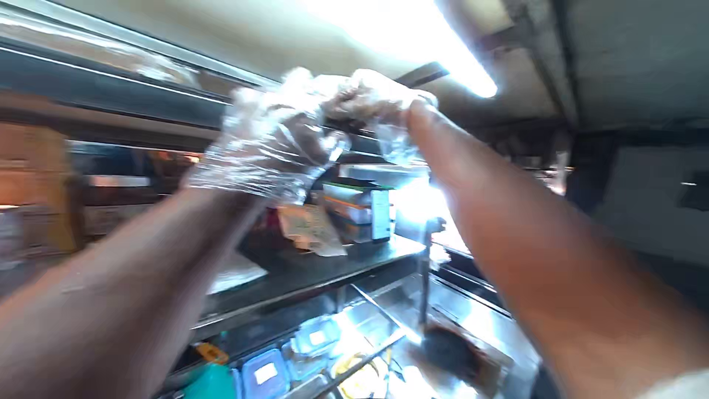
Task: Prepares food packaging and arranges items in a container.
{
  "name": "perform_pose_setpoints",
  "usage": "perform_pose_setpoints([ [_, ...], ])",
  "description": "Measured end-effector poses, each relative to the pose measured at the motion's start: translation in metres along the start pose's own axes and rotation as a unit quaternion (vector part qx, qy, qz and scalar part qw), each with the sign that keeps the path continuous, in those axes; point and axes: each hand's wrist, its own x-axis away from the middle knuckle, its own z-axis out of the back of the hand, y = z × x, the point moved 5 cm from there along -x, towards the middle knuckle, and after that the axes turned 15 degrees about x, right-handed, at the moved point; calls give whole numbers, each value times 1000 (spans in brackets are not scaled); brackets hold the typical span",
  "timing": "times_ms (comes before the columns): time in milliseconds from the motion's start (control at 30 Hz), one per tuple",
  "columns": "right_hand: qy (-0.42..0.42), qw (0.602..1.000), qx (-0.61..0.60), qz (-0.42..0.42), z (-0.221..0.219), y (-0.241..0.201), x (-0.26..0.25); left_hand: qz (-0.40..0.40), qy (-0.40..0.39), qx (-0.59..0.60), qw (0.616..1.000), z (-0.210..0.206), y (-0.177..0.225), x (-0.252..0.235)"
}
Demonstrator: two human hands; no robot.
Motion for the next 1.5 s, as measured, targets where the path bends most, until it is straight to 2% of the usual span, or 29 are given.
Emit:
perform_pose_setpoints([
  [33, 4, 1000, -28, -9, -1, 0, 0, 60, -89, 1, 994, 20, 14, -7],
  [100, -1, 999, -36, -18, -1, -2, 1, 124, -153, -3, 980, 30, 21, -11],
  [333, 98, 989, 81, 79, -7, -8, 1, 114, -151, -15, 982, 27, 11, -8],
  [467, 91, 982, 164, 33, -14, -9, -1, 105, -145, -25, 984, 27, 12, -8],
  [567, 95, 985, 142, 19, -10, -7, 4, 95, -152, -31, 983, 27, 13, -8],
  [733, 135, 979, 149, 31, -3, 3, 18, 124, -182, -62, 973, 20, 6, -8],
  [800, 151, 981, 115, 40, -3, 8, 25, 134, -192, -67, 970, 20, 7, -9],
  [900, 128, 988, 74, 48, -12, 8, 34, 135, -185, -72, 971, 16, 4, -8],
  [1000, 178, 977, 102, 50, -19, 12, 37, 143, -192, -82, 968, 13, 4, -10],
  [1100, 231, 960, 160, -7, -14, 8, 50, 160, -211, -64, 962, 16, 7, -9],
  [1200, 314, 924, 201, -89, -2, -11, 97, 181, -229, -62, 955, 20, 15, -13],
  [1300, 385, 884, 218, -151, 6, -54, 181, 177, -206, -39, 962, 29, 23, -16],
  [1367, 342, 896, 194, -205, -9, -98, 255, 122, -132, 15, 984, 48, 39, -3],
  [1433, 285, 911, 181, -237, -46, -137, 318, 37, -82, 147, 985, 72, 76, 28],
  [1467, 234, 931, 142, -241, -69, -157, 344, -12, -99, 243, 965, 83, 106, 55],
  [1500, 170, 954, 72, -237, -90, -177, 365, -28, -157, 332, 930, 89, 141, 90],
])
